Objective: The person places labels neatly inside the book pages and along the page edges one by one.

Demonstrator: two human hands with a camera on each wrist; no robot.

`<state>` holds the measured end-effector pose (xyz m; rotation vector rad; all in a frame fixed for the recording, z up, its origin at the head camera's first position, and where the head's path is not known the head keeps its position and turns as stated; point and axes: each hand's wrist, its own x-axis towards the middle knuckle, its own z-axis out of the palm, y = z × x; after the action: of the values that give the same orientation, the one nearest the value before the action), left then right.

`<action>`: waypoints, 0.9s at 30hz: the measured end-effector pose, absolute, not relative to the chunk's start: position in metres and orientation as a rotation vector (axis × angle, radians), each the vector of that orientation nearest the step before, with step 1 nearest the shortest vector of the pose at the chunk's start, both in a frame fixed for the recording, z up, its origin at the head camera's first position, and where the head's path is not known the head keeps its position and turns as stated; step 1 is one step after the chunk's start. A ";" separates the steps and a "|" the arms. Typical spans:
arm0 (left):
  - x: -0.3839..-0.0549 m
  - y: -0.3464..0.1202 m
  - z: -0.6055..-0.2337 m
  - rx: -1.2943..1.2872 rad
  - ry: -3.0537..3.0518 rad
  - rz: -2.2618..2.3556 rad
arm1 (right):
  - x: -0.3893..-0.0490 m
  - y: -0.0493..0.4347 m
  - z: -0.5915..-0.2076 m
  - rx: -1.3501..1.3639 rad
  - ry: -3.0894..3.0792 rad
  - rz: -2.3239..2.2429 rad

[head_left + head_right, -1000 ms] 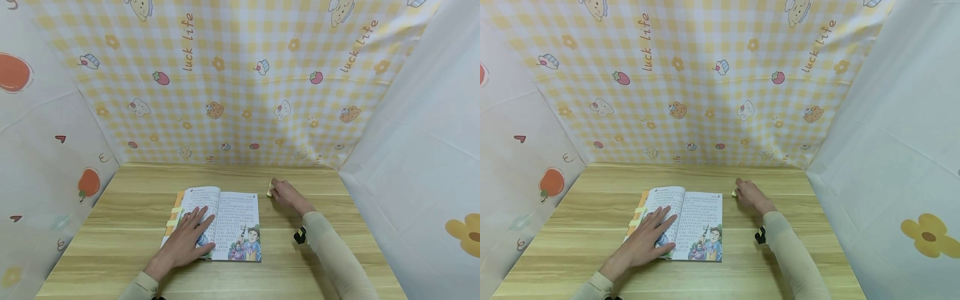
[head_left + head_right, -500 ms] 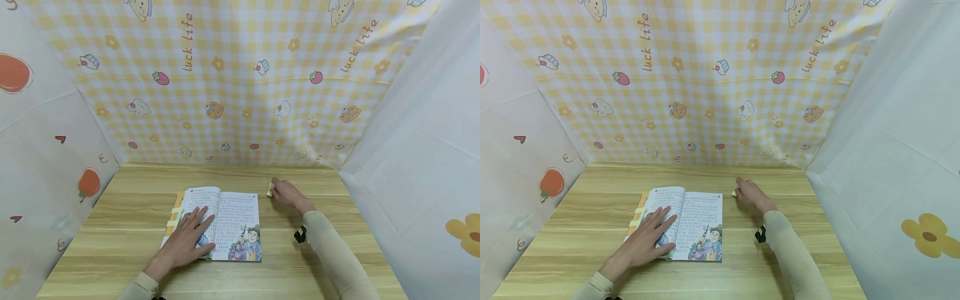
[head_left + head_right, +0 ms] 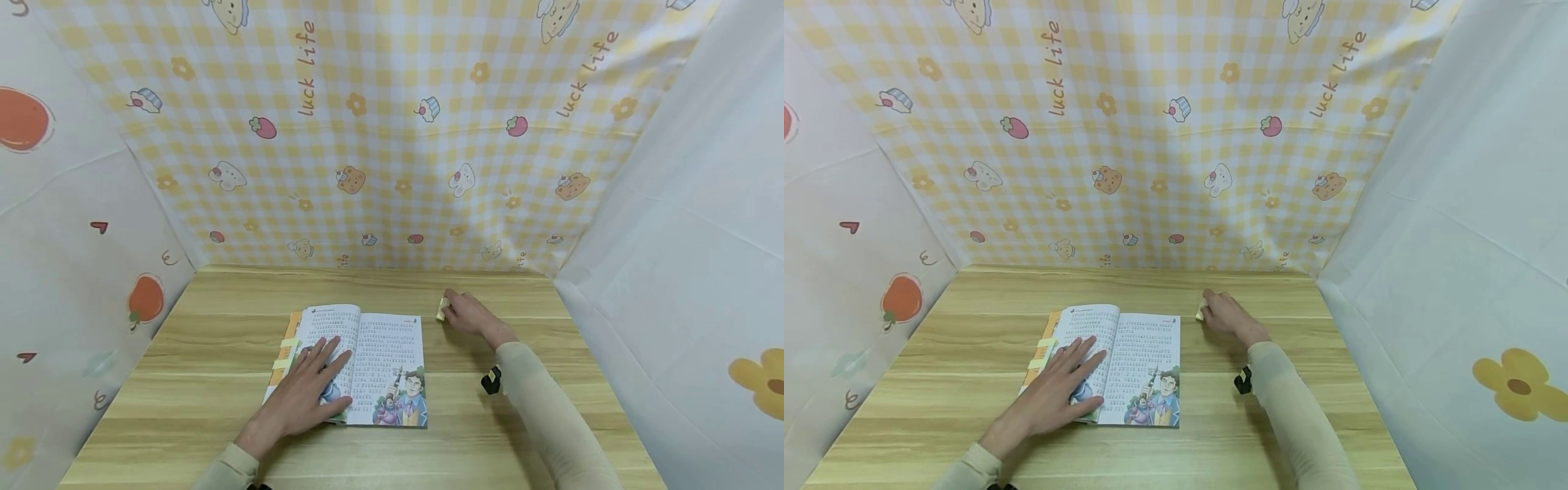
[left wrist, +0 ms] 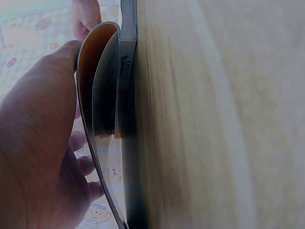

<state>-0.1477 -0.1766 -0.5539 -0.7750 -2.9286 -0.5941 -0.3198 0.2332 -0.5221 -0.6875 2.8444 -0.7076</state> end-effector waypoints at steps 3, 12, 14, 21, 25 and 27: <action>-0.148 -0.177 -0.554 -0.778 -2.928 -0.590 | -0.320 0.234 -0.522 -0.683 2.834 -0.705; -0.147 -0.177 -0.553 -0.782 -2.925 -0.596 | -0.321 0.235 -0.520 -0.686 2.798 -0.713; -0.147 -0.177 -0.553 -0.780 -2.926 -0.598 | -0.321 0.237 -0.520 -0.712 2.777 -0.751; -0.147 -0.177 -0.553 -0.772 -2.928 -0.600 | -0.329 0.244 -0.531 -0.781 2.748 -0.799; -0.147 -0.177 -0.553 -0.772 -2.926 -0.603 | -0.320 0.236 -0.519 -0.691 2.782 -0.731; -0.147 -0.177 -0.553 -0.772 -2.925 -0.600 | -0.320 0.234 -0.518 -0.675 2.800 -0.695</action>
<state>-0.1468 -0.1766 -0.5531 -0.7717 -2.9249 -0.6001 -0.3199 0.2339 -0.5181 -0.6747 2.7998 -0.6950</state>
